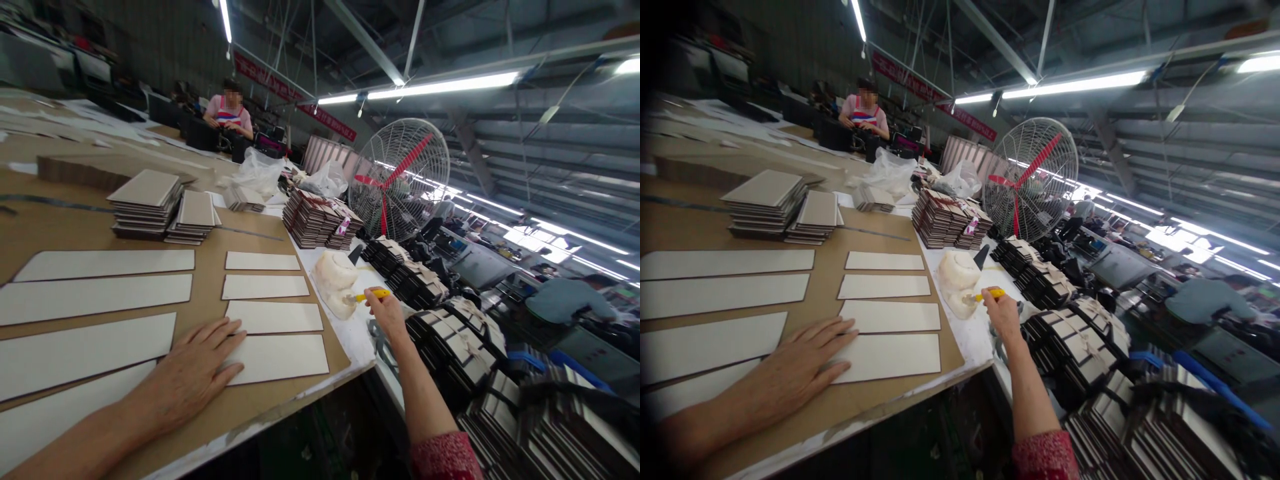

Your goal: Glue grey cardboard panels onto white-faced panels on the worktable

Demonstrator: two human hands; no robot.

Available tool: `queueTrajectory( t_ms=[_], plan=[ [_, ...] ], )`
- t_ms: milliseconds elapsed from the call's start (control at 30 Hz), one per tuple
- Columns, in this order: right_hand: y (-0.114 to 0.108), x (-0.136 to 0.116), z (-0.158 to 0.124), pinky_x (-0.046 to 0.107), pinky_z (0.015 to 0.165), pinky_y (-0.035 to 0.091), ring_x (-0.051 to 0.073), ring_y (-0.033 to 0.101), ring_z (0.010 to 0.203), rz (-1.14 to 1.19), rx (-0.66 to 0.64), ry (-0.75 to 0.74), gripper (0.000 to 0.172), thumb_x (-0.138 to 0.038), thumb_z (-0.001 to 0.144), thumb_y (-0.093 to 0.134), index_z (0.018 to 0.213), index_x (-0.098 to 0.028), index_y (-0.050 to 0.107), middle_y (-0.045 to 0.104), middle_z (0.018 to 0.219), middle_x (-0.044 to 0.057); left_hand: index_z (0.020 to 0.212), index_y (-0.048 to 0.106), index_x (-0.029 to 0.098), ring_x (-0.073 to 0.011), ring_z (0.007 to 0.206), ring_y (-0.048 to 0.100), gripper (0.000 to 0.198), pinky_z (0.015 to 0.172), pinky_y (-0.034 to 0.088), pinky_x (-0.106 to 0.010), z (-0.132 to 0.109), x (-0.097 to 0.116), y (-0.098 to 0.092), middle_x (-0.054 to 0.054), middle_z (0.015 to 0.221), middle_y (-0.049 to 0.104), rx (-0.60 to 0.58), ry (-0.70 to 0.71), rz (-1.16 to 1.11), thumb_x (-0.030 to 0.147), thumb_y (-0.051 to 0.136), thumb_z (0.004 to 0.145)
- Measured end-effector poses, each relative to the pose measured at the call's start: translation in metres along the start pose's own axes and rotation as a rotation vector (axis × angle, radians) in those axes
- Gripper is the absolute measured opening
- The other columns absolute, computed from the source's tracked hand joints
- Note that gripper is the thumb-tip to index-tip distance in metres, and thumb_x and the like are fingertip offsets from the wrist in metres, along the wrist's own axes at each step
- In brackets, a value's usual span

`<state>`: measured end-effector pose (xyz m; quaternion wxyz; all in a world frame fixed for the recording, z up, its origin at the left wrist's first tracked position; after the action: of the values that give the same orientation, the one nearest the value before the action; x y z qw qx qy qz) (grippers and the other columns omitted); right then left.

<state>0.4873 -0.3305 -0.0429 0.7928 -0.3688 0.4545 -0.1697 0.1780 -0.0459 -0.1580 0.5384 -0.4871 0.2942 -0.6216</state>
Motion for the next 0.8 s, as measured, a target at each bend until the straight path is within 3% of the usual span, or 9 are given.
queueTrajectory(
  t_ms=[200, 467, 633, 800],
  plan=[
    [0.012, -0.009, 0.006, 0.028, 0.060, 0.047, 0.018, 0.062, 0.054, -0.002, -0.095, -0.041, 0.033, -0.052, 0.085, 0.060, 0.089, -0.022, 0.075, 0.068, 0.062, 0.000, 0.141, 0.057, 0.028, -0.0303, 0.142, 0.041, 0.049, 0.117, 0.032, -0.050, 0.001, -0.002, 0.002, -0.005, 0.152, 0.050, -0.025, 0.003, 0.047, 0.048, 0.050, 0.097],
    [0.007, -0.009, 0.004, 0.029, 0.056, 0.046, 0.018, 0.062, 0.053, 0.033, -0.089, -0.014, 0.032, -0.051, 0.082, 0.061, 0.086, -0.022, 0.075, 0.069, 0.064, 0.000, 0.143, 0.055, 0.028, -0.0294, 0.144, 0.039, 0.051, 0.118, 0.031, -0.050, 0.003, 0.004, -0.006, -0.004, 0.154, 0.048, -0.089, -0.034, 0.057, 0.049, 0.047, 0.097],
    [-0.001, -0.008, 0.002, 0.029, 0.053, 0.045, 0.018, 0.061, 0.051, 0.095, -0.030, 0.022, 0.042, -0.058, 0.084, 0.059, 0.090, -0.019, 0.073, 0.068, 0.062, 0.001, 0.143, 0.054, 0.026, -0.0294, 0.145, 0.038, 0.051, 0.120, 0.030, -0.050, 0.005, 0.010, -0.015, -0.006, 0.155, 0.047, -0.133, -0.062, 0.022, 0.047, 0.047, 0.097],
    [-0.003, 0.000, -0.002, 0.030, 0.055, 0.046, 0.019, 0.061, 0.054, 0.155, 0.041, 0.043, 0.047, -0.061, 0.083, 0.061, 0.093, -0.017, 0.073, 0.069, 0.065, 0.003, 0.149, 0.046, 0.024, -0.0306, 0.149, 0.031, 0.058, 0.121, 0.027, -0.052, 0.005, 0.019, -0.033, -0.007, 0.160, 0.039, -0.248, -0.088, -0.011, 0.051, 0.047, 0.097]
  ],
)
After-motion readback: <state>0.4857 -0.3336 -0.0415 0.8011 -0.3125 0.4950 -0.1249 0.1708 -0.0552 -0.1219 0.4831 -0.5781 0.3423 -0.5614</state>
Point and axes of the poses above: each hand's wrist, its own z-axis towards the middle knuckle, its own y-axis out of the palm, x = y × z, the point moved 3 cm from there along z, towards the middle knuckle
